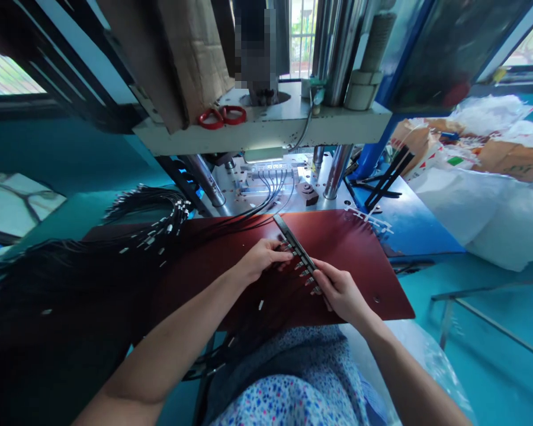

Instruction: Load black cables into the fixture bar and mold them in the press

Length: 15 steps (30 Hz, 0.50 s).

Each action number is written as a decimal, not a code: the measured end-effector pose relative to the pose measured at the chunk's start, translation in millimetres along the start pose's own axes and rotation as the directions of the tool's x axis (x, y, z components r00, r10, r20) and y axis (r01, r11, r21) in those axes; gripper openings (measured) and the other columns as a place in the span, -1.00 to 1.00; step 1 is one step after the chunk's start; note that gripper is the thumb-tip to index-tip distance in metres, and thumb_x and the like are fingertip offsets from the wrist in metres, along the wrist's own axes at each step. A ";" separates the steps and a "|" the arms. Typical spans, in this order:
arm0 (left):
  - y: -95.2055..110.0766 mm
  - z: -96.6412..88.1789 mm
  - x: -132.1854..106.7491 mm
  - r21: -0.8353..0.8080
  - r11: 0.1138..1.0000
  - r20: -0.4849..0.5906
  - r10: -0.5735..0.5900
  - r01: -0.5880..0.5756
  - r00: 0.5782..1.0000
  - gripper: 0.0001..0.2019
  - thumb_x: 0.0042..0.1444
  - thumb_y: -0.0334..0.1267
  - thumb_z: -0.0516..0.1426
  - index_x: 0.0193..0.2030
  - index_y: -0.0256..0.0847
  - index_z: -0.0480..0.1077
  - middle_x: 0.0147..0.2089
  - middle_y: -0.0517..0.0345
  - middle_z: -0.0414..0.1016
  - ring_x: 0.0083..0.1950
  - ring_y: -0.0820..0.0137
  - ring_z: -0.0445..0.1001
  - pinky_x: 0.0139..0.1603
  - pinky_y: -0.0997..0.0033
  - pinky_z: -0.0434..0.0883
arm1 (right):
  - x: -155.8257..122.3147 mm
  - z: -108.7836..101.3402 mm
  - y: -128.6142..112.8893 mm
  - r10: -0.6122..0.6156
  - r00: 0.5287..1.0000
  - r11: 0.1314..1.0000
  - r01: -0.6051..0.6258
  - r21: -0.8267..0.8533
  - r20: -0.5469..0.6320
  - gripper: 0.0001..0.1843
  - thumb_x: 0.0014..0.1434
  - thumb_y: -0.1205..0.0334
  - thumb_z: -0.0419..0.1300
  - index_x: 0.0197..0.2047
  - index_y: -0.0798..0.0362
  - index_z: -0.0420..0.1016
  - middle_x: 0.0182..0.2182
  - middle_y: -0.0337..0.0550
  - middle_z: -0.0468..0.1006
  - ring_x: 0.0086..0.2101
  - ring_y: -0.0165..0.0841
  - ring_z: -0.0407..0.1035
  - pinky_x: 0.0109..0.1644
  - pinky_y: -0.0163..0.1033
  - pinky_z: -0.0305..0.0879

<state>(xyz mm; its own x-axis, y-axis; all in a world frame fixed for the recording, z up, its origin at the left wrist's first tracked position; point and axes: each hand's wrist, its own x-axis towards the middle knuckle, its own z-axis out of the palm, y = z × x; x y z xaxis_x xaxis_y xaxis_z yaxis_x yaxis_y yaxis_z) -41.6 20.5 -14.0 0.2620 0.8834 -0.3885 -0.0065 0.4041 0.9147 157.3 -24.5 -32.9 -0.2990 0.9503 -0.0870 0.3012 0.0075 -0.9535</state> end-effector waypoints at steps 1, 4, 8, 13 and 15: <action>3.4 -0.9 3.9 0.118 0.993 0.027 0.013 -0.016 1.000 -0.83 -0.15 -0.27 0.21 -0.60 -0.31 0.34 -0.65 0.26 0.31 -0.60 0.54 0.27 -0.52 0.52 0.25 | 0.6 -1.4 -1.6 0.038 0.999 0.999 -0.038 0.027 -0.013 -0.45 0.20 -0.09 0.04 0.10 0.14 0.34 -0.64 -0.28 0.39 -0.76 -0.49 0.19 -0.77 -0.41 0.08; 20.2 -9.5 15.1 0.579 0.803 0.029 0.150 -0.139 0.988 -0.73 -0.09 -0.07 0.20 -0.48 -0.27 0.40 -0.54 0.22 0.37 -0.47 0.43 0.36 -0.41 0.44 0.28 | 3.8 -10.0 -6.6 0.111 0.994 0.993 -0.111 0.032 -0.007 -0.42 0.14 -0.14 0.08 0.06 0.13 0.31 -0.55 -0.22 0.46 -0.75 -0.48 0.18 -0.79 -0.38 0.05; 42.0 -37.3 27.9 0.901 0.425 -0.179 0.549 -0.088 0.816 -0.71 0.08 -0.07 0.10 -0.17 -0.23 0.40 -0.22 0.06 0.47 -0.14 0.27 0.40 -0.16 0.35 0.29 | 7.0 -23.5 -9.6 -0.011 0.999 0.948 0.027 -0.318 0.053 -0.60 0.21 0.01 0.00 0.01 0.09 0.25 -0.43 -0.14 0.55 -0.56 -0.33 0.40 -0.59 -0.30 0.24; 26.9 -66.6 47.1 0.967 0.180 -0.253 0.710 0.178 0.657 -0.58 0.10 0.03 0.07 -0.06 -0.28 0.35 -0.09 -0.09 0.39 -0.03 0.12 0.31 -0.10 0.20 0.24 | 9.4 -28.9 -12.3 -0.109 0.957 0.377 0.290 -0.880 0.268 -0.70 0.23 0.28 -0.11 -0.05 0.18 0.31 -0.61 -0.14 0.49 -0.57 -0.17 0.43 -0.55 -0.21 0.09; 14.7 -68.5 53.4 0.972 0.115 -0.226 0.699 0.205 0.678 -0.55 0.11 0.10 0.02 -0.11 -0.26 0.36 -0.16 -0.06 0.39 -0.09 0.13 0.32 -0.16 0.17 0.23 | 23.7 -31.9 -20.4 -0.093 0.936 0.291 0.351 -0.890 0.339 -0.75 0.22 0.29 -0.07 -0.14 0.14 0.37 -0.59 -0.14 0.50 -0.57 -0.19 0.43 -0.55 -0.23 0.03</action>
<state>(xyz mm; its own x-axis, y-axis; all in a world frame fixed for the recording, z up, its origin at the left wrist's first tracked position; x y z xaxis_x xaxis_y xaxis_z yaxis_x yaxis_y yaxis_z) -93.8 89.8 -29.0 -0.0448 0.9353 0.3511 0.9909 -0.0031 0.1345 173.0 7.7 -6.3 -0.6149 0.7833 -0.0909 0.7884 0.6129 -0.0516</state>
